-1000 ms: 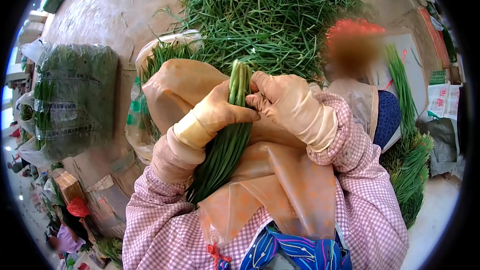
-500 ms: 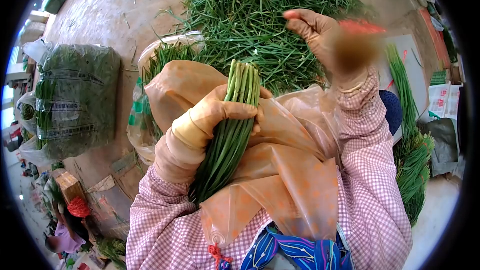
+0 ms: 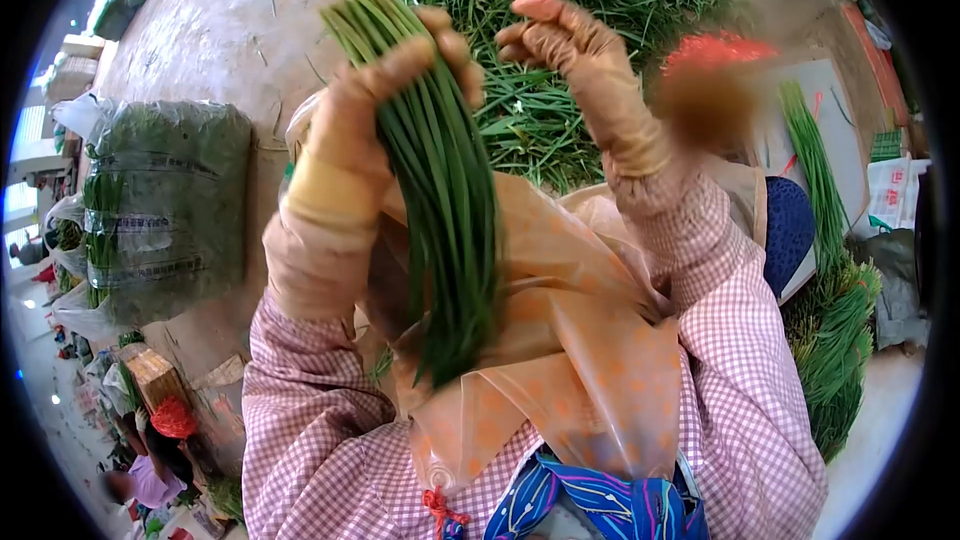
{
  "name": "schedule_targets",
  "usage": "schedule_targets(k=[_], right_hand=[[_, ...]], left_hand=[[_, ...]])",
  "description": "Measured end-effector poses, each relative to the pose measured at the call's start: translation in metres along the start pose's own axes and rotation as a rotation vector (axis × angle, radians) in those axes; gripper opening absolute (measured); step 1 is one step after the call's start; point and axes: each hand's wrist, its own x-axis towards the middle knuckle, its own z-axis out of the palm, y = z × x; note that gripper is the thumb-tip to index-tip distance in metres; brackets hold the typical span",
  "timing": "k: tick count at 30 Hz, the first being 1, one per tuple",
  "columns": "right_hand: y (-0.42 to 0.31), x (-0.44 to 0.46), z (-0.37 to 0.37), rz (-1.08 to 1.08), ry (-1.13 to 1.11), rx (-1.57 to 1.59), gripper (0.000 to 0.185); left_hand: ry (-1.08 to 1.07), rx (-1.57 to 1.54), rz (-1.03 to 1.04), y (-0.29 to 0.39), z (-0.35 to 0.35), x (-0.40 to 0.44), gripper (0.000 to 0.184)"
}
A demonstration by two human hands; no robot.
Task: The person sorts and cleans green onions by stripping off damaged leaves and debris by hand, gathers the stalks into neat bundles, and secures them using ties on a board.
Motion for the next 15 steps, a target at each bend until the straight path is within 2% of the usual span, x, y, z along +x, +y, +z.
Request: schedule_targets(k=[2,3,4,6,7,8,9,11,14,15], right_hand=[[-0.010,-0.003,0.001,0.106,-0.186,0.116,0.041],[-0.012,0.000,0.001,0.131,-0.258,0.216,0.057],[-0.010,0.003,0.001,0.114,-0.256,0.209,0.057],[-0.005,0.006,0.006,0.363,-0.384,0.713,0.064],[-0.036,-0.007,0.024,0.476,-0.261,0.732,0.072],[-0.013,-0.010,0.007,0.519,-0.423,0.585,0.080],[-0.012,-0.015,0.003,0.516,-0.530,0.588,0.083],[-0.013,-0.026,-0.005,0.518,-0.635,0.593,0.086],[-0.013,-0.034,-0.020,0.644,-0.643,0.686,0.091],[-0.013,-0.035,-0.024,0.679,-0.545,0.572,0.090]], left_hand=[[-0.053,-0.177,0.067,0.009,-0.018,0.034,0.029],[-0.071,-0.172,0.076,0.010,-0.018,0.044,0.029],[-0.057,-0.240,0.104,0.010,-0.017,0.053,0.028],[-0.057,-0.306,0.124,0.008,-0.011,0.062,0.028],[0.021,-0.298,0.161,0.004,-0.004,0.062,0.029],[0.101,-0.292,0.198,0.001,0.002,0.062,0.030],[0.147,-0.278,0.211,-0.003,0.001,0.063,0.030],[0.177,-0.302,0.216,-0.006,-0.015,0.068,0.027],[0.186,-0.340,0.232,-0.013,-0.049,0.072,0.023],[0.141,-0.403,0.199,-0.014,-0.052,0.072,0.022]])
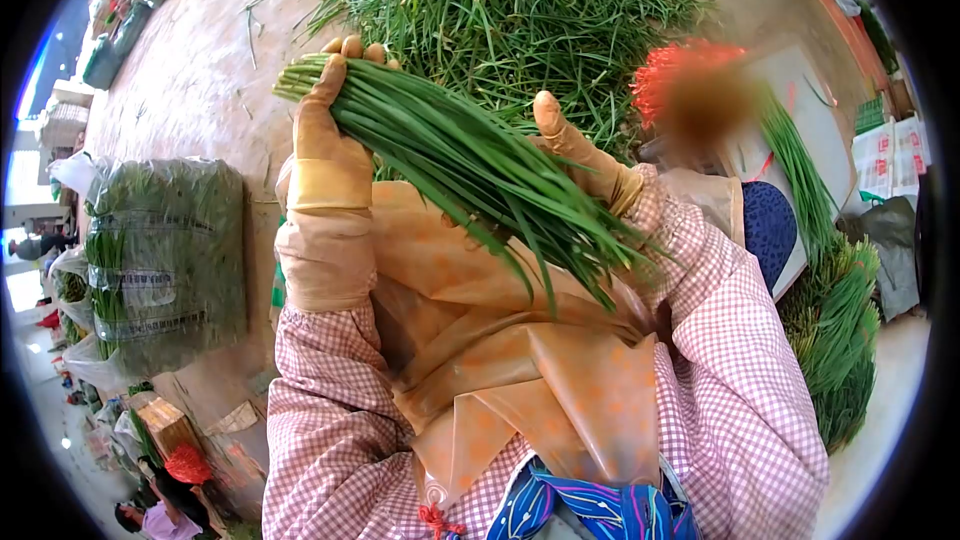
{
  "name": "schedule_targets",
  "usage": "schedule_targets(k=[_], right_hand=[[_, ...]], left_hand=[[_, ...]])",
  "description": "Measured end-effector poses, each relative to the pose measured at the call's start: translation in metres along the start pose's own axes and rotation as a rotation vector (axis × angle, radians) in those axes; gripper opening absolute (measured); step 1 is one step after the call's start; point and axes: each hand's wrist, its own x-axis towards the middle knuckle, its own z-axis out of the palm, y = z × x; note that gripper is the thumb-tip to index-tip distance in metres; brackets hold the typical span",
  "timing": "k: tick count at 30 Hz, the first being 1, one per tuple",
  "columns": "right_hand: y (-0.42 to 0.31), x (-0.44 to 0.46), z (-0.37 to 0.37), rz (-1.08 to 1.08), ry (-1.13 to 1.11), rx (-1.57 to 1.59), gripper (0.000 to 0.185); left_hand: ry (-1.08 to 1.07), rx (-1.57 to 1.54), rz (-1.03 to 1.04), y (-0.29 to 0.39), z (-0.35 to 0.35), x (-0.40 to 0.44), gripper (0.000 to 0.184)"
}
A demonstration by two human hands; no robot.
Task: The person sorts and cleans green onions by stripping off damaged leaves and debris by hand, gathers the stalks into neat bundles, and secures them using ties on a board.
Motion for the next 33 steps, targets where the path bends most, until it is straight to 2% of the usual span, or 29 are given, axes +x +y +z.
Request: schedule_targets(k=[1,3,5,7,9,10,11,13,14,15,17,18,21,23,24,26,27,29,30,31,33], right_hand=[[-0.001,-0.002,-0.003,0.023,0.134,-0.066,0.089],[0.000,0.006,-0.010,0.016,0.080,-0.022,0.092],[-0.001,0.023,-0.018,-0.023,-0.095,0.318,0.095],[-0.004,0.030,-0.016,-0.037,-0.119,0.256,0.098],[-0.004,0.033,-0.007,-0.027,-0.162,0.337,0.097],[-0.003,0.032,-0.006,-0.045,-0.038,-0.025,0.093],[0.003,0.035,-0.012,-0.004,-0.102,0.053,0.088],[0.005,0.034,0.002,-0.014,0.030,0.039,0.081],[0.001,0.028,0.008,0.003,0.048,0.081,0.073],[-0.003,0.026,-0.001,-0.004,0.053,0.080,0.073],[-0.014,0.017,-0.027,-0.023,0.344,-0.169,0.063],[-0.028,0.000,-0.017,-0.158,0.474,-0.235,0.048],[-0.050,-0.043,-0.009,-0.460,0.587,-0.446,0.038],[-0.063,-0.068,0.015,-0.434,0.443,-0.607,0.037],[-0.068,-0.073,0.032,-0.440,0.443,-0.604,0.037],[-0.066,-0.077,0.063,-0.213,0.414,-0.900,0.040],[-0.057,-0.069,0.071,-0.096,0.559,-0.951,0.042],[-0.056,-0.057,0.075,0.070,0.531,-1.098,0.043],[-0.056,-0.051,0.079,0.110,0.533,-1.007,0.035],[-0.052,-0.047,0.074,0.110,0.532,-1.004,0.035],[-0.041,-0.034,0.058,-0.089,0.421,-0.812,0.027]], left_hand=[[-0.030,-0.066,-0.043,-0.002,-0.002,0.001,0.022],[0.008,-0.062,-0.004,-0.007,-0.005,-0.001,0.020],[-0.024,-0.075,-0.041,-0.009,-0.005,-0.003,0.020],[-0.018,-0.080,-0.024,-0.013,-0.001,-0.006,0.019],[-0.039,-0.102,-0.063,-0.015,-0.004,-0.005,0.018],[-0.033,-0.097,-0.062,-0.014,-0.005,-0.005,0.018],[-0.036,-0.098,-0.072,-0.013,-0.005,-0.006,0.018],[0.010,-0.002,-0.031,-0.009,-0.006,-0.008,0.016],[-0.010,-0.057,-0.046,-0.004,-0.012,-0.006,0.019],[-0.058,-0.104,-0.047,0.000,-0.021,-0.003,0.019],[-0.044,-0.117,0.003,0.005,-0.023,-0.002,0.014],[-0.048,-0.115,0.006,0.006,-0.022,-0.002,0.014],[0.015,-0.087,0.048,0.006,-0.021,-0.004,0.013],[-0.022,-0.048,0.039,0.004,-0.019,-0.004,0.014],[-0.025,-0.043,0.038,0.003,-0.019,-0.002,0.014],[-0.056,-0.078,0.029,0.000,-0.022,0.002,0.014],[-0.057,-0.075,0.027,-0.001,-0.020,0.001,0.014],[-0.026,-0.034,0.024,-0.003,-0.016,-0.001,0.014],[0.024,-0.015,0.044,-0.004,-0.012,-0.004,0.013],[0.026,-0.014,0.043,-0.003,-0.013,-0.003,0.013],[-0.040,-0.008,0.061,-0.001,-0.013,-0.004,0.012]])
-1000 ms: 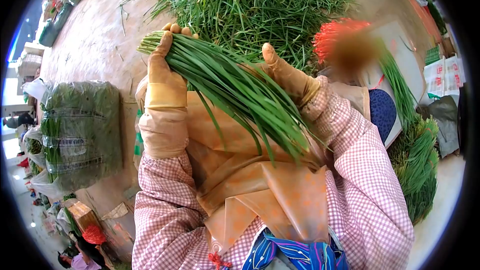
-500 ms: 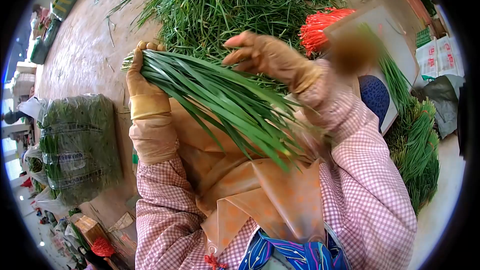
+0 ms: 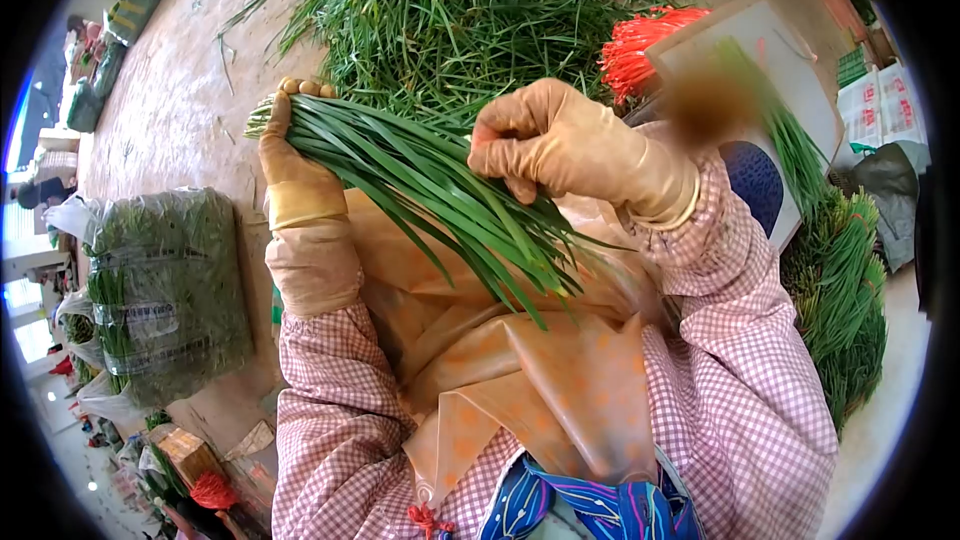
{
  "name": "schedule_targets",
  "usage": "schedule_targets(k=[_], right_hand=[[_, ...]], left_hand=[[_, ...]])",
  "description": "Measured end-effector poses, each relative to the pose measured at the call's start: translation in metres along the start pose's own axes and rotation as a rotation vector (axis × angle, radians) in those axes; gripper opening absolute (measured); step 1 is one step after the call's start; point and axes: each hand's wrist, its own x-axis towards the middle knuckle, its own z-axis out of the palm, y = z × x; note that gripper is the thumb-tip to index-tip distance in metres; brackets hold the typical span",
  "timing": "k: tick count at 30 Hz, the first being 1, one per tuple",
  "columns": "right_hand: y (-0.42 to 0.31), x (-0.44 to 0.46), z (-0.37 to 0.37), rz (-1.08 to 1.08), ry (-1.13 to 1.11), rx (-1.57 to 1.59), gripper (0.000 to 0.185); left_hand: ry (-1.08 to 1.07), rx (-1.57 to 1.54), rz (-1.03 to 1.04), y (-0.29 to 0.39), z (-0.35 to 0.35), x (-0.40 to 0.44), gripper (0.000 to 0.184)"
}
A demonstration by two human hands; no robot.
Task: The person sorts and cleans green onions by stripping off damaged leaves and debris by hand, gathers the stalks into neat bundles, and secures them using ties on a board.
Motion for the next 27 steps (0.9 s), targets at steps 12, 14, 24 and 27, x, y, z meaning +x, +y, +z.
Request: schedule_targets(k=[12,14,24,27], right_hand=[[0.010,0.017,0.002,0.161,0.019,-0.008,0.036],[0.011,0.019,0.001,0.158,0.001,0.052,0.032],[0.025,0.025,-0.002,0.085,-0.007,0.138,0.020],[0.032,0.029,-0.004,0.016,0.076,0.250,0.012]], left_hand=[[0.013,-0.003,0.039,-0.002,-0.005,0.005,0.019],[-0.004,0.005,0.030,-0.002,-0.007,0.005,0.019],[0.022,0.000,-0.034,-0.002,-0.006,0.006,0.016],[0.034,0.018,-0.039,-0.003,-0.003,0.004,0.017]])
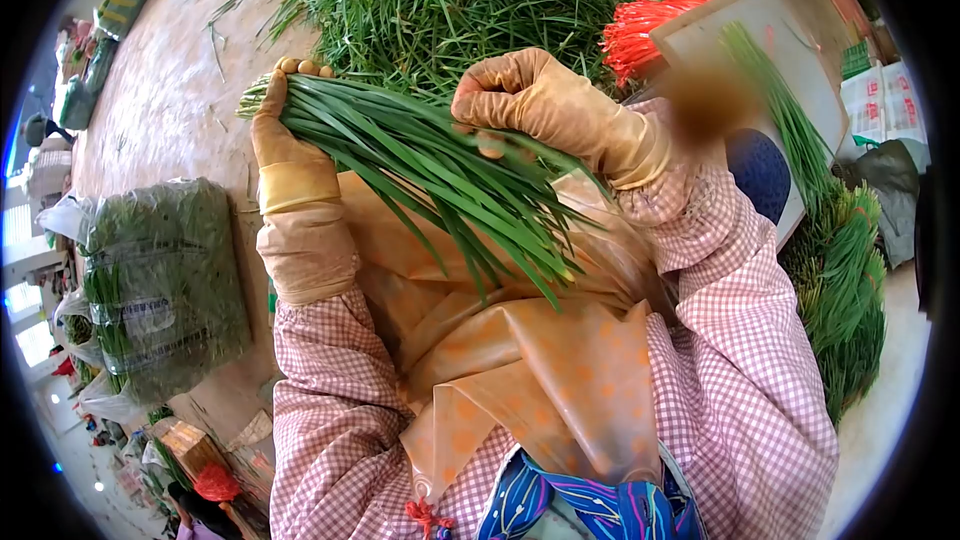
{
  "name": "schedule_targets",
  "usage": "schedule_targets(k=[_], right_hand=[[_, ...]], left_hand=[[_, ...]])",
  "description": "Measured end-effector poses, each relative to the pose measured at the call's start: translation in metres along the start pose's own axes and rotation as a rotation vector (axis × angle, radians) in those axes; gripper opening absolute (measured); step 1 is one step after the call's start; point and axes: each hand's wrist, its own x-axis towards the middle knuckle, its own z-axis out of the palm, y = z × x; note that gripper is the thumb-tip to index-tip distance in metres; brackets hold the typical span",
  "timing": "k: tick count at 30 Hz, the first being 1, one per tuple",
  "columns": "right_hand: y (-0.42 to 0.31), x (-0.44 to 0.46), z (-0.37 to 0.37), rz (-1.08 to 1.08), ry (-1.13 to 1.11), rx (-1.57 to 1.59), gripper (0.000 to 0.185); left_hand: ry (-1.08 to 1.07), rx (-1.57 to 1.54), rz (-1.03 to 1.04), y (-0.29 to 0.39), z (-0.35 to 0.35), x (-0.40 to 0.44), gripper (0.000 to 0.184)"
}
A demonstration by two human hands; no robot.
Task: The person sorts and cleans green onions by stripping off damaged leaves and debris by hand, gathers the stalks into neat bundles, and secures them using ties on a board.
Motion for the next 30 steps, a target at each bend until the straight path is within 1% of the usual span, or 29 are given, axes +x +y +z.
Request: schedule_targets(k=[1,3,4,5,7,8,9,11,12,14,15,16,17,19,20,22,23,24,25,26,27,29,30], right_hand=[[0.000,-0.001,0.001,0.001,0.005,0.002,0.012],[-0.002,-0.004,0.004,-0.236,0.074,0.146,0.016],[-0.012,-0.010,0.003,-0.276,0.177,-0.068,0.016],[-0.018,-0.017,-0.003,-0.338,0.119,0.169,0.015],[-0.027,-0.024,-0.016,-0.540,0.251,0.213,0.015],[-0.025,-0.025,-0.025,-0.541,0.250,0.212,0.015],[-0.023,-0.025,-0.034,-0.657,0.366,-0.117,0.016],[-0.018,-0.036,-0.047,-0.754,0.482,-0.455,0.017],[-0.019,-0.048,-0.048,-0.748,0.478,-0.405,0.017],[-0.036,-0.091,-0.042,-0.466,0.284,-0.351,0.021],[-0.044,-0.113,-0.040,-0.321,0.199,-0.341,0.023],[-0.044,-0.126,-0.033,-0.232,0.075,-0.221,0.025],[-0.043,-0.129,-0.028,-0.234,0.080,-0.220,0.025],[-0.037,-0.126,-0.017,-0.107,-0.094,-0.701,0.028],[-0.031,-0.124,-0.010,-0.107,-0.089,-0.699,0.028],[-0.014,-0.115,0.003,0.000,0.003,-0.744,0.026],[-0.005,-0.110,0.007,-0.003,0.003,-0.742,0.026],[0.005,-0.106,0.010,-0.022,0.027,-0.460,0.024],[0.009,-0.103,0.012,-0.040,0.049,-0.178,0.022],[0.008,-0.101,0.011,-0.111,0.037,-0.303,0.018],[0.008,-0.102,0.012,-0.111,0.036,-0.302,0.018],[0.006,-0.104,0.015,-0.486,0.215,-0.416,0.015],[0.006,-0.111,0.017,-0.424,0.276,-0.131,0.013]], left_hand=[[-0.001,-0.001,-0.006,-0.001,0.000,0.001,0.017],[0.001,0.015,-0.068,-0.001,-0.003,0.003,0.013],[0.000,0.015,-0.071,-0.001,-0.004,0.004,0.013],[0.019,0.003,-0.068,-0.001,-0.006,0.005,0.015],[0.039,-0.014,-0.061,0.000,-0.010,0.005,0.018],[0.046,-0.032,-0.033,0.002,-0.012,0.005,0.017],[0.048,-0.050,-0.004,0.004,-0.014,0.007,0.017],[0.031,-0.046,-0.013,0.005,-0.023,0.011,0.017],[0.045,-0.042,-0.006,0.004,-0.020,0.009,0.018],[0.063,-0.038,0.005,0.004,-0.014,0.008,0.018],[0.180,0.014,0.048,0.002,-0.008,0.009,0.017],[0.294,0.068,0.090,0.000,-0.004,0.010,0.016],[0.290,0.069,0.085,-0.001,-0.005,0.012,0.016],[0.231,0.015,0.067,0.000,-0.013,0.014,0.016],[0.199,-0.022,0.048,0.000,-0.017,0.016,0.016],[0.184,0.015,0.044,0.000,-0.016,0.014,0.018],[0.171,0.053,0.045,0.001,-0.016,0.013,0.019],[0.171,0.055,0.048,0.002,-0.018,0.012,0.019],[0.096,0.029,0.021,0.003,-0.021,0.012,0.019],[0.021,0.003,-0.007,0.004,-0.024,0.012,0.019],[0.022,0.004,-0.007,0.004,-0.024,0.013,0.019],[0.077,0.009,0.016,0.003,-0.024,0.015,0.020],[0.077,0.008,0.015,0.002,-0.023,0.015,0.020]])
